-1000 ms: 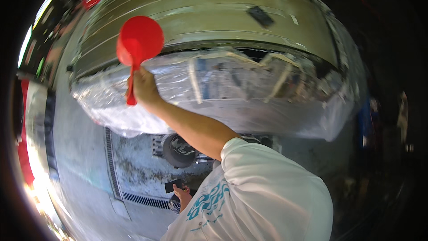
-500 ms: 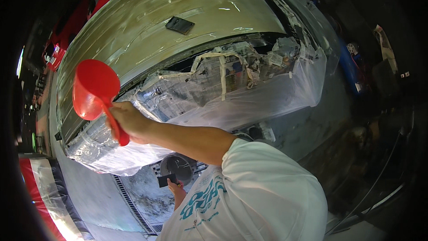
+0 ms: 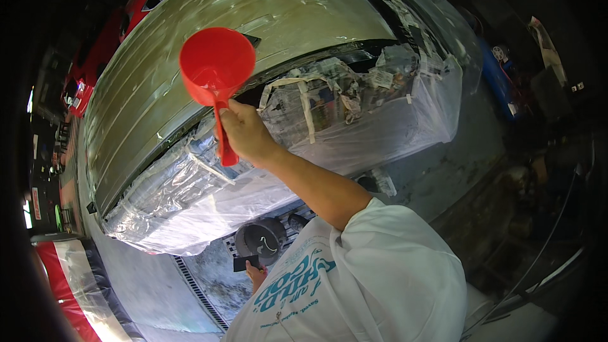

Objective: The person sands the edge of a car hood using a sanding block and sandpaper. They repeatedly rub the surface, occasionally pause to pour water from a red scoop onto the area, and continue sanding. The hood is partially covered with newspaper and plastic sheeting.

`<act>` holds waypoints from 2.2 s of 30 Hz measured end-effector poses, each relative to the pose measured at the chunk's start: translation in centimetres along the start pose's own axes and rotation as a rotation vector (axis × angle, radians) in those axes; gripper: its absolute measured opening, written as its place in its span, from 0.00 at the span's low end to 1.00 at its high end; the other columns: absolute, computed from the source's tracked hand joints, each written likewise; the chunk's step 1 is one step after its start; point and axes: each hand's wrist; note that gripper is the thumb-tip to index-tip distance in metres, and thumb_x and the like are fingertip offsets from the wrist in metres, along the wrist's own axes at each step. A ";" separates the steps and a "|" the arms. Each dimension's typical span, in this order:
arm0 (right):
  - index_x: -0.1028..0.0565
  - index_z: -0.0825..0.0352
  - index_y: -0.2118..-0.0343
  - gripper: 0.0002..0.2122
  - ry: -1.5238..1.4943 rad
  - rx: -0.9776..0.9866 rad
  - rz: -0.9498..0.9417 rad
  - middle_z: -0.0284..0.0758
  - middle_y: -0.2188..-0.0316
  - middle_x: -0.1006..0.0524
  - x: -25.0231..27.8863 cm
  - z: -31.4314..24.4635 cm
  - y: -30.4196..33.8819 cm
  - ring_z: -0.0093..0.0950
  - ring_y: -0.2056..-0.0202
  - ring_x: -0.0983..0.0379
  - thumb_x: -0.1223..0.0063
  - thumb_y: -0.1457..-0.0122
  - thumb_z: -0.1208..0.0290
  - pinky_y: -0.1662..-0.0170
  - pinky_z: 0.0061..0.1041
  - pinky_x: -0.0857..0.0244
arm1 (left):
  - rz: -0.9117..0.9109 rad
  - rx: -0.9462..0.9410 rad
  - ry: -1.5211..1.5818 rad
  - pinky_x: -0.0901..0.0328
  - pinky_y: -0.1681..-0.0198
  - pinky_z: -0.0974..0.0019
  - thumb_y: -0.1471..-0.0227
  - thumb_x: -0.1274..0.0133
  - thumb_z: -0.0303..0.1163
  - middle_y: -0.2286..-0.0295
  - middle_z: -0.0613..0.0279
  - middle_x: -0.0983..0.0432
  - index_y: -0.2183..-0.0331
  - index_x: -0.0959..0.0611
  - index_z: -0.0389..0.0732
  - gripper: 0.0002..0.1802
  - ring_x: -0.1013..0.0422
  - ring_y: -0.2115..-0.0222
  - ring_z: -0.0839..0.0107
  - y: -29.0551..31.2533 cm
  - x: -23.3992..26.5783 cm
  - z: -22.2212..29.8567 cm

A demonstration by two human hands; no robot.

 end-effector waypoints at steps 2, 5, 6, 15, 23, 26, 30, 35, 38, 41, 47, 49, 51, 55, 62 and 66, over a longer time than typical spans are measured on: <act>0.32 0.68 0.55 0.12 0.104 0.024 -0.047 0.32 0.76 0.28 -1.0 -1.1 0.6 0.22 0.81 0.28 0.67 0.28 0.67 0.77 0.24 0.30 | -0.020 -0.003 -0.043 0.37 0.81 0.69 0.43 0.49 0.57 0.70 0.59 0.28 0.61 0.24 0.45 0.24 0.32 0.76 0.68 0.9 -0.2 0.4; 0.32 0.68 0.57 0.12 0.188 0.060 -0.132 0.32 0.76 0.28 -2.6 -1.6 1.8 0.22 0.82 0.28 0.68 0.27 0.66 0.78 0.24 0.29 | -0.093 -0.017 -0.139 0.38 0.83 0.69 0.43 0.50 0.57 0.74 0.58 0.29 0.63 0.23 0.43 0.25 0.32 0.80 0.67 2.3 -1.8 1.8; 0.32 0.68 0.58 0.12 0.144 0.042 -0.206 0.31 0.77 0.28 -3.8 -1.7 2.3 0.22 0.82 0.28 0.68 0.27 0.65 0.78 0.23 0.29 | -0.071 -0.032 -0.122 0.39 0.85 0.68 0.43 0.50 0.57 0.77 0.58 0.29 0.63 0.23 0.42 0.25 0.32 0.82 0.67 2.1 -1.6 1.9; 0.32 0.68 0.52 0.12 -0.630 -0.317 -0.352 0.32 0.76 0.26 -5.2 -1.0 3.3 0.20 0.83 0.28 0.61 0.29 0.65 0.83 0.19 0.30 | 0.048 -0.090 -0.198 0.43 0.89 0.65 0.42 0.51 0.56 0.82 0.58 0.30 0.65 0.23 0.38 0.27 0.34 0.89 0.66 1.4 -4.5 4.5; 0.34 0.74 0.47 0.16 -0.923 -0.039 -0.005 0.27 0.75 0.27 8.7 -1.8 1.8 0.13 0.81 0.30 0.58 0.31 0.68 0.80 0.11 0.34 | 0.064 -0.150 -0.285 0.43 0.90 0.65 0.42 0.51 0.56 0.82 0.57 0.29 0.65 0.23 0.38 0.27 0.33 0.88 0.65 2.7 -5.1 4.8; 0.34 0.74 0.46 0.16 -0.912 0.083 -0.053 0.27 0.74 0.28 11.2 -3.1 1.4 0.14 0.80 0.31 0.58 0.30 0.67 0.78 0.11 0.34 | 0.062 -0.134 -0.330 0.43 0.90 0.66 0.42 0.51 0.56 0.80 0.57 0.27 0.63 0.23 0.38 0.27 0.32 0.88 0.65 2.8 -5.4 4.9; 0.35 0.72 0.44 0.17 -0.880 0.177 -0.125 0.27 0.74 0.28 10.8 -4.5 2.0 0.15 0.79 0.30 0.59 0.29 0.66 0.77 0.14 0.34 | 0.025 -0.122 -0.360 0.42 0.89 0.65 0.42 0.51 0.55 0.78 0.57 0.26 0.60 0.24 0.39 0.27 0.32 0.87 0.66 2.6 -5.1 4.7; 0.35 0.69 0.42 0.18 -0.460 0.219 -0.037 0.30 0.74 0.27 8.8 -4.4 3.7 0.18 0.80 0.29 0.62 0.28 0.63 0.77 0.19 0.31 | 0.039 -0.140 -0.370 0.41 0.87 0.64 0.42 0.50 0.55 0.78 0.57 0.27 0.59 0.24 0.40 0.26 0.32 0.87 0.65 2.2 -5.4 4.9; 0.34 0.65 0.42 0.18 -0.188 0.118 -0.077 0.31 0.75 0.26 7.2 -3.5 5.1 0.20 0.81 0.28 0.64 0.27 0.62 0.77 0.21 0.30 | 0.079 -0.157 -0.361 0.40 0.87 0.64 0.42 0.49 0.54 0.78 0.57 0.27 0.59 0.24 0.40 0.26 0.33 0.87 0.65 2.0 -5.2 5.4; 0.33 0.64 0.43 0.17 0.079 -0.079 -0.341 0.31 0.76 0.27 6.1 -2.3 5.7 0.18 0.81 0.29 0.64 0.27 0.63 0.78 0.20 0.31 | 0.128 -0.213 -0.281 0.39 0.86 0.64 0.42 0.49 0.54 0.79 0.58 0.27 0.60 0.24 0.39 0.26 0.34 0.87 0.66 1.7 -4.2 5.0; 0.25 0.68 0.59 0.13 0.880 -0.062 -0.753 0.43 0.71 0.22 1.6 8.1 5.0 0.41 0.71 0.24 0.58 0.31 0.65 0.64 0.38 0.30 | 0.197 -0.060 -0.113 0.38 0.86 0.64 0.42 0.49 0.54 0.80 0.58 0.28 0.65 0.21 0.38 0.25 0.35 0.87 0.68 2.7 1.2 0.6; 0.25 0.69 0.68 0.11 0.968 -0.166 -0.886 0.48 0.68 0.22 0.4 13.0 5.6 0.50 0.65 0.26 0.54 0.37 0.66 0.59 0.44 0.33 | 0.333 -0.033 0.041 0.39 0.87 0.64 0.42 0.50 0.54 0.81 0.58 0.28 0.66 0.20 0.39 0.25 0.35 0.88 0.68 1.9 4.6 -3.8; 0.23 0.67 0.70 0.08 0.960 -0.096 -1.089 0.48 0.72 0.23 1.5 21.2 7.1 0.48 0.66 0.25 0.52 0.43 0.70 0.61 0.44 0.32 | 0.285 -0.042 0.196 0.36 0.82 0.65 0.42 0.49 0.50 0.78 0.59 0.27 0.65 0.19 0.43 0.19 0.31 0.82 0.69 3.5 5.4 -5.8; 0.22 0.69 0.70 0.10 1.354 -0.472 -1.050 0.47 0.70 0.22 1.6 32.7 10.9 0.46 0.67 0.23 0.54 0.43 0.69 0.61 0.45 0.29 | 0.527 0.182 0.262 0.37 0.85 0.67 0.39 0.53 0.51 0.82 0.62 0.32 0.67 0.22 0.42 0.21 0.30 0.85 0.67 6.9 8.9 -9.8; 0.24 0.70 0.72 0.11 1.266 -0.220 -1.229 0.46 0.73 0.23 3.1 49.3 17.4 0.47 0.69 0.22 0.50 0.43 0.65 0.63 0.44 0.28 | 0.725 0.322 0.496 0.40 0.86 0.67 0.39 0.55 0.56 0.82 0.59 0.27 0.59 0.22 0.44 0.24 0.30 0.85 0.66 9.9 10.8 -15.6; 0.21 0.71 0.68 0.14 1.286 -0.535 -1.038 0.53 0.71 0.21 0.2 44.1 13.6 0.51 0.63 0.23 0.49 0.41 0.63 0.59 0.48 0.31 | 0.651 0.365 0.411 0.37 0.78 0.58 0.40 0.55 0.58 0.77 0.56 0.24 0.54 0.22 0.47 0.27 0.29 0.79 0.61 7.4 8.6 -13.1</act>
Point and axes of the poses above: each hand's wrist, its own y-axis away from the middle knuckle, its own x-axis out of the back of the hand, z = x × y
